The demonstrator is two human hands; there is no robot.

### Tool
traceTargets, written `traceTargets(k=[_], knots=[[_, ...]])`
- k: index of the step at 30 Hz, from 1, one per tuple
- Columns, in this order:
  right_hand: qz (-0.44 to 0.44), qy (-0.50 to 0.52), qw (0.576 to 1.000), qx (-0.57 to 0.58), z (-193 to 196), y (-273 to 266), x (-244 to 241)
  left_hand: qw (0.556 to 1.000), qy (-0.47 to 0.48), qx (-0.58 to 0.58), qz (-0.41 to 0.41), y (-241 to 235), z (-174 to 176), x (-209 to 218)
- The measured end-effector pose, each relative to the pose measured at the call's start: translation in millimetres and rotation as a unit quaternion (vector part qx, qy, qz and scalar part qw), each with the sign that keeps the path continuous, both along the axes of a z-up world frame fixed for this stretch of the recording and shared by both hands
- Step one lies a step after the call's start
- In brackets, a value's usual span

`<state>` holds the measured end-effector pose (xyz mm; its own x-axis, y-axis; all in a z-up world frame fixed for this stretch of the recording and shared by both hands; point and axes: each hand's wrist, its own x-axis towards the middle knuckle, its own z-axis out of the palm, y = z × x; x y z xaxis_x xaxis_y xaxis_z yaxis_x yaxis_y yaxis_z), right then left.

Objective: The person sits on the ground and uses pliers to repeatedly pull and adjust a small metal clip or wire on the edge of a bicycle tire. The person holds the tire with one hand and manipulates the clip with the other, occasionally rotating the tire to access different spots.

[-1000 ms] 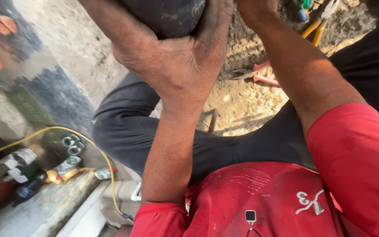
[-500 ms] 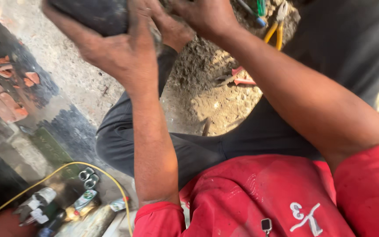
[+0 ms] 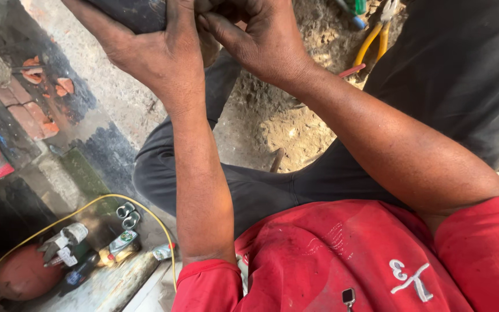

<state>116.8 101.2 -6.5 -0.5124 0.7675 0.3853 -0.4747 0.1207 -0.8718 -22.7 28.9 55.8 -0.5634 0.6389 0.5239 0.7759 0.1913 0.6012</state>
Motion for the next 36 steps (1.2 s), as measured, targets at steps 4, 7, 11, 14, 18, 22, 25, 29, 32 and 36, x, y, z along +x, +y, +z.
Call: traceTargets(k=[4, 7, 11, 14, 18, 22, 25, 29, 32, 36], knots=[[-0.017, -0.009, 1.000, -0.019, 1, -3, -3, 1.000, 0.007, 0.016, -0.021, 3, -3, -6], [-0.046, -0.048, 0.998, 0.018, 3, -2, -4, 0.999, 0.017, 0.015, -0.023, 2, -6, -9], [-0.053, -0.059, 0.996, 0.034, 6, -2, -4, 0.999, 0.020, 0.018, -0.028, 1, -6, -11], [-0.065, -0.096, 0.992, 0.047, 8, -1, -2, 0.999, 0.028, 0.003, -0.015, 1, -5, -9], [-0.045, -0.047, 0.998, 0.011, 9, -3, -4, 1.000, 0.017, 0.008, -0.015, 2, -2, -7], [0.012, -0.037, 0.988, -0.148, -3, 2, -5, 1.000, 0.025, -0.007, -0.018, 4, 3, -5], [0.040, -0.054, 0.975, -0.211, -16, 8, -11, 0.999, -0.003, -0.025, -0.039, 3, 13, -5], [0.108, -0.004, 0.927, -0.360, -26, 17, -39, 0.994, -0.079, -0.055, -0.047, 2, 28, -10], [0.126, -0.177, 0.882, -0.418, -30, 20, -66, 0.997, -0.046, -0.065, -0.013, 0, 23, -6], [0.132, -0.190, 0.929, -0.289, -32, 27, -72, 0.998, 0.029, -0.050, -0.006, 10, 9, -2]])
